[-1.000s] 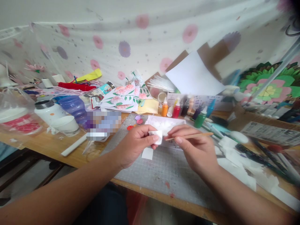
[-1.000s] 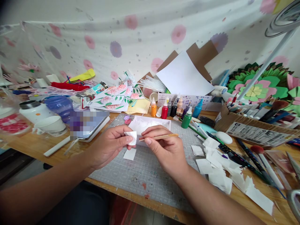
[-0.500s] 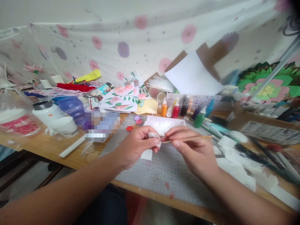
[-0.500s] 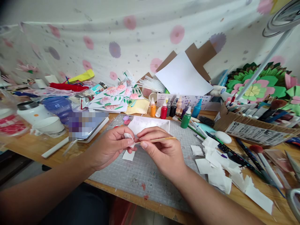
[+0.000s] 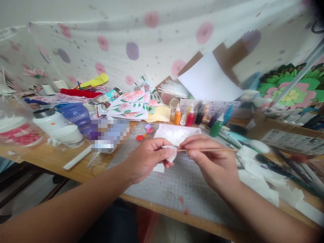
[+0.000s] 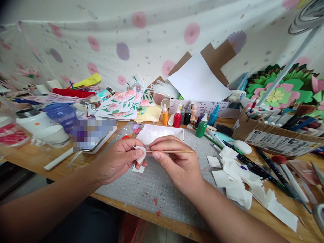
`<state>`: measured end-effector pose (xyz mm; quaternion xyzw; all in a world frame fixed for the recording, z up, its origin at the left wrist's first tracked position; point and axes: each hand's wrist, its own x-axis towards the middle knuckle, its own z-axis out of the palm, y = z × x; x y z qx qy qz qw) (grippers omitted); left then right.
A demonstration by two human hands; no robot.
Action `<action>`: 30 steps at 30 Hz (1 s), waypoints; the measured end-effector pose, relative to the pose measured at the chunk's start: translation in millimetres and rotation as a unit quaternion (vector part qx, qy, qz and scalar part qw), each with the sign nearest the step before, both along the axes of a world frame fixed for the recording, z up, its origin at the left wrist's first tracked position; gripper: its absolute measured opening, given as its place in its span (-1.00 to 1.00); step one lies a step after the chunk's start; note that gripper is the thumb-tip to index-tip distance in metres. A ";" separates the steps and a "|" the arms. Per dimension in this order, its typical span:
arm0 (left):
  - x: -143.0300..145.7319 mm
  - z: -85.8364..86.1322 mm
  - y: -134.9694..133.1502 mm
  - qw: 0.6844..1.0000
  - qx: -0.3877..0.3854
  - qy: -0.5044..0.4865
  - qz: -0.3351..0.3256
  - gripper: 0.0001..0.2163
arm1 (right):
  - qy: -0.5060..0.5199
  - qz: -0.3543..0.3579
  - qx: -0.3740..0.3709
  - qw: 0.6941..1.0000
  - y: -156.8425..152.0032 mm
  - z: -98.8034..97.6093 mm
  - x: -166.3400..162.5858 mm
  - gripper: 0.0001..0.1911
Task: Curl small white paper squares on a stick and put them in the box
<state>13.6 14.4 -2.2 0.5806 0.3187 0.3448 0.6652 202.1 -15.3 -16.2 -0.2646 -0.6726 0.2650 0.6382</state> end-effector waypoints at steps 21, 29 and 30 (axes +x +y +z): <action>0.3 -0.7 0.1 0.999 0.033 0.036 0.000 -0.83 | 0.012 0.003 0.000 1.000 0.3 0.3 -0.8 -0.78; 0.2 3.2 -1.8 0.988 0.114 0.088 0.050 -0.93 | -0.026 -0.013 0.003 1.000 -1.0 3.6 -1.1 -0.82; 0.0 3.7 -2.3 0.988 0.115 0.086 0.051 -0.94 | -0.026 -0.013 0.003 1.000 -0.5 3.7 -1.1 -0.82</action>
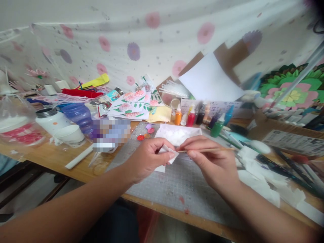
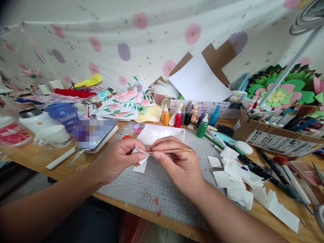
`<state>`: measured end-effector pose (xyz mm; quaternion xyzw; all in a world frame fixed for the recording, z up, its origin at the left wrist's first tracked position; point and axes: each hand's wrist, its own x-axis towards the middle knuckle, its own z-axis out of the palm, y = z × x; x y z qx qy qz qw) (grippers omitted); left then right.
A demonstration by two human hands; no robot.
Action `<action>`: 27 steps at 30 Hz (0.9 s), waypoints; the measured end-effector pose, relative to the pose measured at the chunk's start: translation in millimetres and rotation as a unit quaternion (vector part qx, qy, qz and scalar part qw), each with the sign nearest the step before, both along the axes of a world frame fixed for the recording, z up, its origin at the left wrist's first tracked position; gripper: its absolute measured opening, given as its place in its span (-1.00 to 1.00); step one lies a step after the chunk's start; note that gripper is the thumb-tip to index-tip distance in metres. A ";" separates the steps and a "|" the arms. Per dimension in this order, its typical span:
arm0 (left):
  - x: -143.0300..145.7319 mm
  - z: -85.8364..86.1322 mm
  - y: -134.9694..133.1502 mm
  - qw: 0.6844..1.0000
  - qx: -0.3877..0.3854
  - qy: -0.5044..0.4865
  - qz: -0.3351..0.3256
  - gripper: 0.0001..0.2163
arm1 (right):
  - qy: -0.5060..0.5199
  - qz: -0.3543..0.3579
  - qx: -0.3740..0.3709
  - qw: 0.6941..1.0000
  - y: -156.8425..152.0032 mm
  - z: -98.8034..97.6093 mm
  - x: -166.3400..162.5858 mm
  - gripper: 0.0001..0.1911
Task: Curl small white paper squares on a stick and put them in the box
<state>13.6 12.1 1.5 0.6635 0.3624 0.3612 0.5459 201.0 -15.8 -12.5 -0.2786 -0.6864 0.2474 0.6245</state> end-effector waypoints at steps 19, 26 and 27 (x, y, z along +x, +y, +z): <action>-1.0 2.1 -1.5 0.999 -0.002 0.036 0.004 -0.95 | -0.044 0.004 0.023 0.999 -0.1 2.5 -0.4 -0.88; 0.2 4.4 -1.2 0.998 0.007 0.065 0.012 -0.94 | -0.048 0.009 0.024 0.999 -0.1 1.8 -0.2 -0.88; 0.3 4.6 -1.2 0.998 0.008 0.068 0.011 -0.94 | -0.048 0.009 0.024 0.999 0.0 1.7 -0.2 -0.88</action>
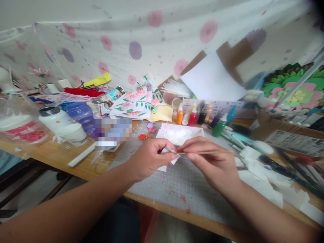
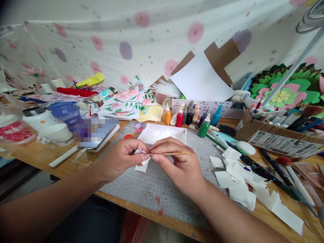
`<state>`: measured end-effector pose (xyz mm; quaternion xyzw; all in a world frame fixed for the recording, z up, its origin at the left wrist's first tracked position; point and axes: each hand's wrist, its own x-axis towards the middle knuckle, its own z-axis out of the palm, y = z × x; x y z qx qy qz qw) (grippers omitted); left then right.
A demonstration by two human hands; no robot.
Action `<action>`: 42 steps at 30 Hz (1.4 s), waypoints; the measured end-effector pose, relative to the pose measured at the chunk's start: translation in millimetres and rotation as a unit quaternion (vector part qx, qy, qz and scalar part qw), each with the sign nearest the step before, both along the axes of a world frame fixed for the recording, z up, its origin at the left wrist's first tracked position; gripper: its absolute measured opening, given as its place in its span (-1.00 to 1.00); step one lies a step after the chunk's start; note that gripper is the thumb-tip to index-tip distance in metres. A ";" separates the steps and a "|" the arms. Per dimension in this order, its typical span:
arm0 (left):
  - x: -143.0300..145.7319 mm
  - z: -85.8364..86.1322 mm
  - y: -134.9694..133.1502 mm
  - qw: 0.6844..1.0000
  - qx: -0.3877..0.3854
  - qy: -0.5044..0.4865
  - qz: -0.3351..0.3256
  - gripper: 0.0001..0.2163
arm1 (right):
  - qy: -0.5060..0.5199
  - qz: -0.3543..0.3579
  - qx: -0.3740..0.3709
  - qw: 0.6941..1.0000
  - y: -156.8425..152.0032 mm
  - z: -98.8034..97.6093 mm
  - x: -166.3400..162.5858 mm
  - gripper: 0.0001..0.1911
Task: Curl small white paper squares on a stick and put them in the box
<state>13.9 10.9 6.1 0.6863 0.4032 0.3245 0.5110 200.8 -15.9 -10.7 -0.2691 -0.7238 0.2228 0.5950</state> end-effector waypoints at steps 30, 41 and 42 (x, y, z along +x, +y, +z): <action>-1.8 -1.0 0.8 0.998 -0.038 -0.001 -0.042 -0.84 | -0.029 -0.001 0.007 1.000 -2.0 0.5 -0.3 -0.86; -2.5 -1.6 -0.7 0.997 -0.059 -0.013 -0.045 -0.84 | -0.025 -0.012 0.019 0.999 -2.0 1.8 -0.8 -0.83; -2.5 -1.6 -0.6 0.997 -0.060 -0.014 -0.046 -0.84 | -0.024 -0.012 0.020 0.999 -2.0 1.9 -0.8 -0.83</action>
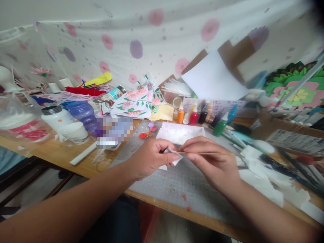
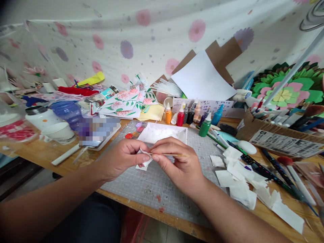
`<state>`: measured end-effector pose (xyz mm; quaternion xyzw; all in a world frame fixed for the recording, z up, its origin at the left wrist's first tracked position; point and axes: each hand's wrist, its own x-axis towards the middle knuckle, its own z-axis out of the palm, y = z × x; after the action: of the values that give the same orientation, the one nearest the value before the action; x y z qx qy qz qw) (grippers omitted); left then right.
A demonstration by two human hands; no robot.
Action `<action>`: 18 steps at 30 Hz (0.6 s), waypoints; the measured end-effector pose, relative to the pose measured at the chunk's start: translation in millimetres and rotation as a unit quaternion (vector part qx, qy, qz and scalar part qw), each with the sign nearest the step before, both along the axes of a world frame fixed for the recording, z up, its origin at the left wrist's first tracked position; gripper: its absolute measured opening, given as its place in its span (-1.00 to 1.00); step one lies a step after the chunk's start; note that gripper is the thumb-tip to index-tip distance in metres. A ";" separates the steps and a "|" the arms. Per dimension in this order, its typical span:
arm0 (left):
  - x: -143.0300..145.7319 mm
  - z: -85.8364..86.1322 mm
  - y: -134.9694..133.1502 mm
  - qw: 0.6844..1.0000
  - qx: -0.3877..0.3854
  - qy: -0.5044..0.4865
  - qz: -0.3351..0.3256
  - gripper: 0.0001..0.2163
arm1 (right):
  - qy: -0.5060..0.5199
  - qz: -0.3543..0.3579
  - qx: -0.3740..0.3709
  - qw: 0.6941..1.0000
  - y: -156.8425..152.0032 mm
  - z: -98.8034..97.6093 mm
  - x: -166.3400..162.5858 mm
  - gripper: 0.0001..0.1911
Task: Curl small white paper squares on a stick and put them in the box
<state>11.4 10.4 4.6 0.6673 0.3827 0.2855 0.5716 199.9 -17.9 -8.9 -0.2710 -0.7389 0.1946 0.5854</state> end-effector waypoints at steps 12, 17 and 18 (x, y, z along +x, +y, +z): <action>1.2 -0.2 -0.1 1.000 -0.015 -0.007 0.005 -0.86 | -0.011 0.007 -0.009 1.000 1.1 -1.8 0.2 -0.84; 0.8 -0.6 -0.2 1.000 -0.020 -0.006 0.001 -0.85 | -0.017 0.007 0.004 1.000 0.4 -0.6 -0.1 -0.83; 0.8 -0.6 0.0 1.000 -0.019 -0.005 0.000 -0.85 | -0.020 0.007 0.005 1.000 0.3 -0.4 -0.2 -0.83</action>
<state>12.2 10.4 3.9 0.6550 0.3849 0.2818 0.5861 199.8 -17.6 -9.2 -0.2671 -0.7533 0.1898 0.5702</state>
